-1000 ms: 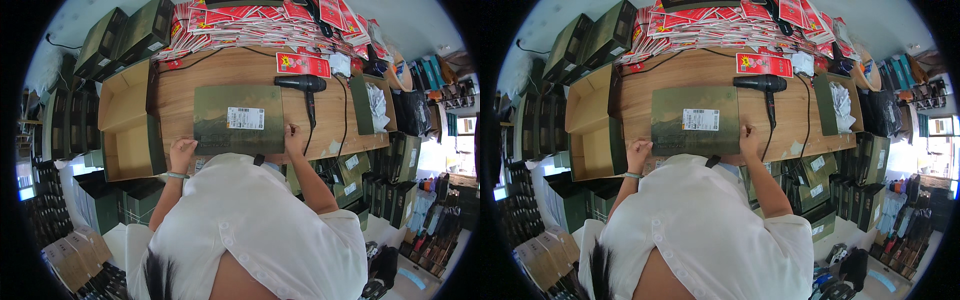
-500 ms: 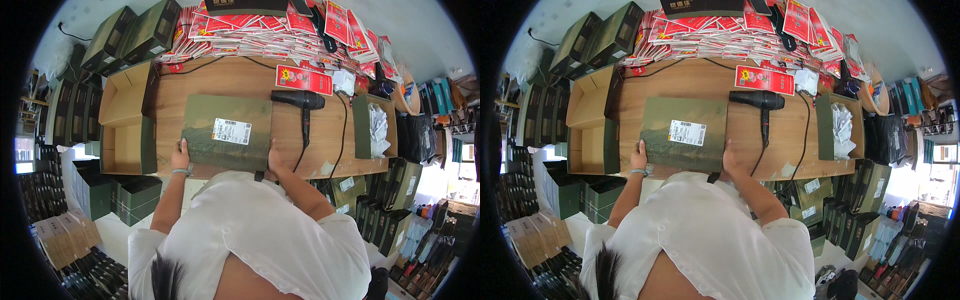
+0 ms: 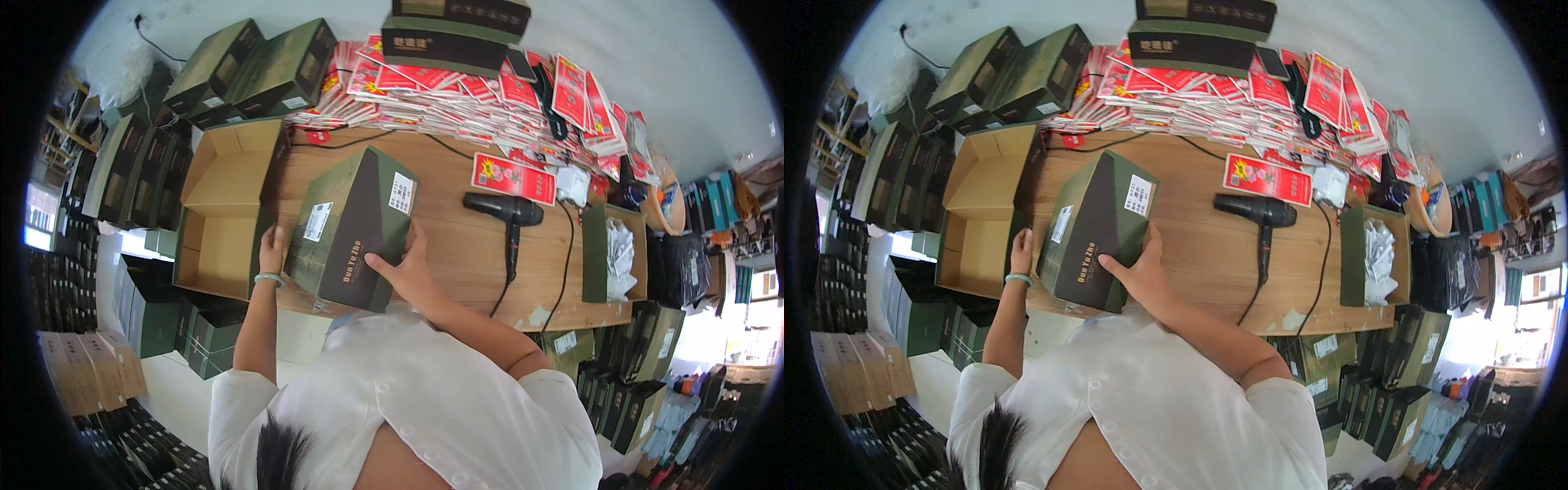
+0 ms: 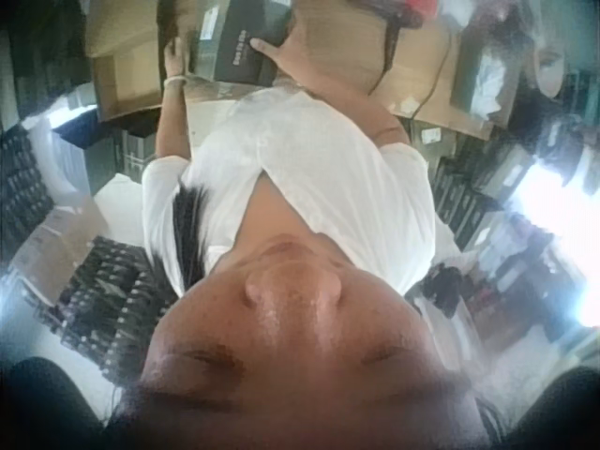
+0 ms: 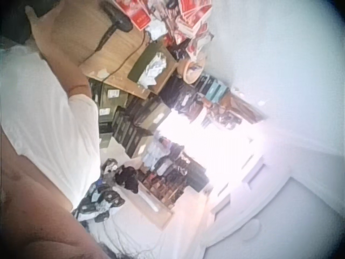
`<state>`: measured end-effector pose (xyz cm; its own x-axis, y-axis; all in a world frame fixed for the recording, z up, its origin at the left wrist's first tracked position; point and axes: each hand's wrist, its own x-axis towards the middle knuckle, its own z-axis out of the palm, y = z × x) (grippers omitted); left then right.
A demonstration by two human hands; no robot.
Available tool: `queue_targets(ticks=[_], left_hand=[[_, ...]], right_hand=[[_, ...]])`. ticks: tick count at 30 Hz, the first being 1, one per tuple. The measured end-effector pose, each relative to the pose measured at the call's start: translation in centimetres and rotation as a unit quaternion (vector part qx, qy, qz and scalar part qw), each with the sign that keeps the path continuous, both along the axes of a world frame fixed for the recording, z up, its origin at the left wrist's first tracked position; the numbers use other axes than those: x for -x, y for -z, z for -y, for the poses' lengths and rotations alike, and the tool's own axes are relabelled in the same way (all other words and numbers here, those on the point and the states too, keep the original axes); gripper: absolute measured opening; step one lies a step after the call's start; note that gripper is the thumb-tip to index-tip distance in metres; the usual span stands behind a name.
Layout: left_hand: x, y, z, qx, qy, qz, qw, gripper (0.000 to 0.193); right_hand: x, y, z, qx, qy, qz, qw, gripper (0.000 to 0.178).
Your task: The person places items into green cardboard boxes, wraps them in white tissue paper, closes the boxes, and uses a handheld heat gun to apply heat to the shipping labels. The person then stacks the sealed boxes on the floor.
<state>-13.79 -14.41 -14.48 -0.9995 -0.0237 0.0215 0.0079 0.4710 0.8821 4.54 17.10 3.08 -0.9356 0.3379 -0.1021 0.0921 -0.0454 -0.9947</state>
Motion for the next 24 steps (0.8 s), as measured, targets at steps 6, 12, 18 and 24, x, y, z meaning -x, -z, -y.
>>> queue_targets(ticks=[6, 12, 18, 24], left_hand=[[-5.4, -25.5, -6.2, -0.07, 0.165, 0.099, 0.979, 0.075], [-7.4, -24.2, -8.0, 0.487, 0.116, -0.129, 0.856, 0.116], [-7.3, -24.3, -8.7, 0.492, 0.144, -0.083, 0.854, 0.129], [-9.7, -25.7, -10.3, 0.479, 0.222, -0.156, 0.835, 0.126]], right_hand=[[0.6, -2.1, 1.4, 0.07, -0.12, 0.028, 0.99, 0.084], [0.8, 5.8, -4.6, -0.149, 0.003, 0.087, 0.985, 0.065], [-6.4, 17.4, -19.9, -0.456, 0.305, 0.332, 0.768, 0.077], [-10.2, 21.9, -25.5, -0.382, 0.229, 0.362, 0.819, 0.079]])
